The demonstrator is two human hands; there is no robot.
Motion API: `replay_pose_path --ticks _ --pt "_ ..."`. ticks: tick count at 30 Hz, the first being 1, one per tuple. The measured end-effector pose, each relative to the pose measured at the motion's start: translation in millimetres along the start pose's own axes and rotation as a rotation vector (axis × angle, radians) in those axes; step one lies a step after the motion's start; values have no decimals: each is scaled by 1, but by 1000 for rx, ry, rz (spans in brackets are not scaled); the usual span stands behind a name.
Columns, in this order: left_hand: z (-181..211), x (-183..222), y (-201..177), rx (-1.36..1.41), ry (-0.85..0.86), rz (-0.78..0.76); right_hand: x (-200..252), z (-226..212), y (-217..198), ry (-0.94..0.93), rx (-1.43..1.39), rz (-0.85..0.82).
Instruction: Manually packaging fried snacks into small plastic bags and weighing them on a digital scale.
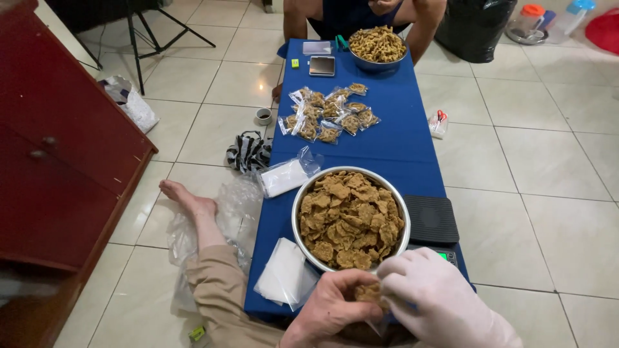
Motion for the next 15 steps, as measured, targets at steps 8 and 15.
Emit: replay_pose_path --ticks 8,15 --pt "32 5 -44 -56 394 352 3 67 0 649 -653 322" --pt "45 6 -43 -256 455 470 -13 71 26 617 -845 427"
Point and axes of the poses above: each hand's wrist, its own x-axis away from the middle knuckle, its own y-axis out of the palm, z = x × y, the point moved 10 cm from there along -x, towards the middle knuckle, and after that the axes turned 6 degrees about -x, right-handed, at the moved point
